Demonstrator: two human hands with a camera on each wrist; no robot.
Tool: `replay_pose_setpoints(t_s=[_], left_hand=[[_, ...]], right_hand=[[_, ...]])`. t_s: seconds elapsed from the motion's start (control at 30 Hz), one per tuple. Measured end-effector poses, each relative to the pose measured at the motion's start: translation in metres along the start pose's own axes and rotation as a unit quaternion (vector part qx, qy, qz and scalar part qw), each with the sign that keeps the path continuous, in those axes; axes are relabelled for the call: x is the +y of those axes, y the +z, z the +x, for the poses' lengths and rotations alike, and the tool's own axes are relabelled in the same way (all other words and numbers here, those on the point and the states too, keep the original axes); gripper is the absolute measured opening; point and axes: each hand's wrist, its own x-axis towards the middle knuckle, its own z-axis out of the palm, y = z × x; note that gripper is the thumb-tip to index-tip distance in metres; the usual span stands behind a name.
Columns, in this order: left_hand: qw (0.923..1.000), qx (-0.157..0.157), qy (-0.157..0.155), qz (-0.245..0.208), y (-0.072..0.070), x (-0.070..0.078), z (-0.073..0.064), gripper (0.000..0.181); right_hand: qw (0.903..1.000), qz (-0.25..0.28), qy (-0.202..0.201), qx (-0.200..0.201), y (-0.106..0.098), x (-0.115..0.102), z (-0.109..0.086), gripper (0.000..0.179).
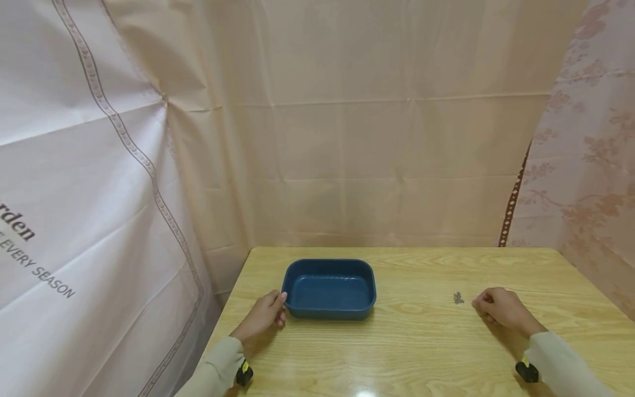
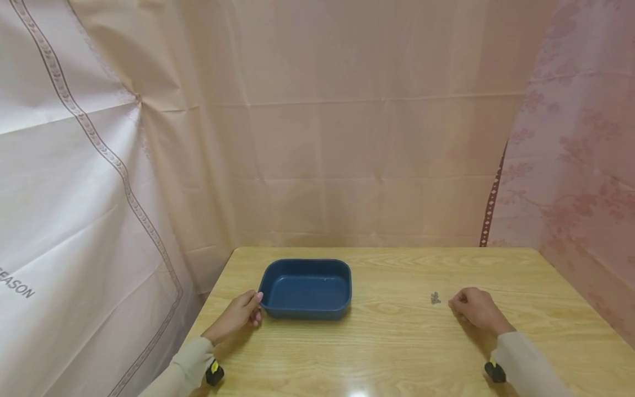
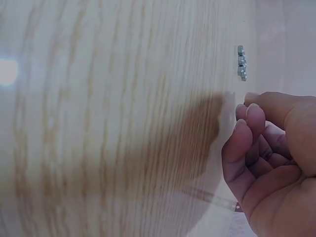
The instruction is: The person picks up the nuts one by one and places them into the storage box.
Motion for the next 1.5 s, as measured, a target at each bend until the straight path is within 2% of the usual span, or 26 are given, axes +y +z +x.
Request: replay_pose_setpoints(t_s=[0.33, 0.73, 1.0, 1.27, 1.5], left_hand=[[1.0000, 0.003, 0.002, 0.003, 0.000, 0.000, 0.001, 0.037], [1.0000, 0.001, 0.000, -0.007, 0.001, -0.003, 0.000, 0.039], [0.9999, 0.002, 0.003, -0.010, 0.001, 0.000, -0.001, 0.044], [1.0000, 0.002, 0.003, 0.003, 0.001, -0.001, -0.001, 0.041], [1.0000, -0.001, -0.004, -0.007, 0.001, 0.003, -0.003, 0.042]], right_hand=[[0.9993, -0.017, -0.029, 0.016, -0.002, -0.009, -0.002, 0.022], [0.9994, 0.024, -0.027, -0.001, 0.000, -0.017, -0.004, 0.024], [0.9988, 0.014, -0.045, 0.007, 0.000, -0.022, -0.002, 0.026], [0.9979, 0.007, -0.063, 0.014, 0.002, -0.032, -0.001, 0.023], [0.9963, -0.005, -0.082, 0.022, 0.003, -0.038, 0.001, 0.024]])
